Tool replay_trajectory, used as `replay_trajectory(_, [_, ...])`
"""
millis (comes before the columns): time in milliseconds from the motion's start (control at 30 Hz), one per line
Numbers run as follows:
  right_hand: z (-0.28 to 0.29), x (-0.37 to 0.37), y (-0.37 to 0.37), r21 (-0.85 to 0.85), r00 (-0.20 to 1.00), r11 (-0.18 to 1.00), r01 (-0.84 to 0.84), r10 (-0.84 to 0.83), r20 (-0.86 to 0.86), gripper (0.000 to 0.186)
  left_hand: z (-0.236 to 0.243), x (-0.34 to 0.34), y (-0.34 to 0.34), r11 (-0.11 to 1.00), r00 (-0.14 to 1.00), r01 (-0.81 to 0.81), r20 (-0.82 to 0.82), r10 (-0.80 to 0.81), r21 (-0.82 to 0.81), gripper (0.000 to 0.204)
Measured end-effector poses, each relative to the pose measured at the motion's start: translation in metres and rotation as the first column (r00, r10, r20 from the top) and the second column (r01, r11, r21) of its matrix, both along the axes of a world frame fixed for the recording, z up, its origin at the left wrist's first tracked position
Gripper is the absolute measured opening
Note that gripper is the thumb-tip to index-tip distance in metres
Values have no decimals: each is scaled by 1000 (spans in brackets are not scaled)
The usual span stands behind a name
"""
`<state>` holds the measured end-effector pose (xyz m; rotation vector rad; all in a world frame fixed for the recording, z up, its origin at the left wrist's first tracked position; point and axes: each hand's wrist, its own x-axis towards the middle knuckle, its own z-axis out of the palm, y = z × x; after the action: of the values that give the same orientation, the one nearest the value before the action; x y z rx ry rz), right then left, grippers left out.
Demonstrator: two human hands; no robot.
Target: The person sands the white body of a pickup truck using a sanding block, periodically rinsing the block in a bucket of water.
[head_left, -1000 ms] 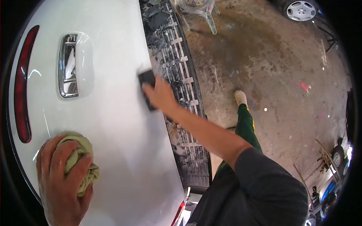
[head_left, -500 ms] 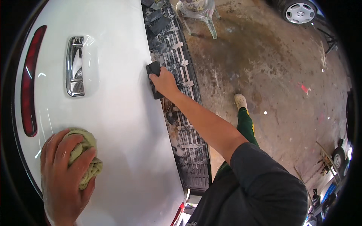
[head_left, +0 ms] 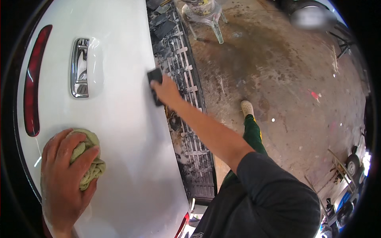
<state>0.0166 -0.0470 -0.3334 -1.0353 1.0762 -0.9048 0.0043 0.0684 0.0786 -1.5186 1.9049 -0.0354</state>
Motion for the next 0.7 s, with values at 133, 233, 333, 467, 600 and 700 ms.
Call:
replay_trajectory(133, [37,-6,118,-9,994,995,-99,99,44,37,6,6,10,998,998,-58,22,57,14,59])
replay_trajectory(233, [19,-2,88,-105,999,994,-4,-2,-54,40,7,-1,3,1000,999,-16,29,15,23,58])
replay_trajectory(333, [-19,0,-12,-64,992,994,92,-97,-84,43,0,-8,-4,1000,1000,12,-11,-12,9,57])
replay_trajectory(467, [-2,10,40,-87,994,996,-8,-1,-112,40,0,2,3,1000,1000,-16,1,16,10,57])
replay_trajectory(600, [34,-4,99,-28,998,998,-62,62,-2,40,5,3,10,999,999,-34,43,34,6,57])
replay_trajectory(700, [2,-2,26,-14,998,1000,21,-21,-56,43,0,-4,1,1000,1000,15,27,-15,4,57])
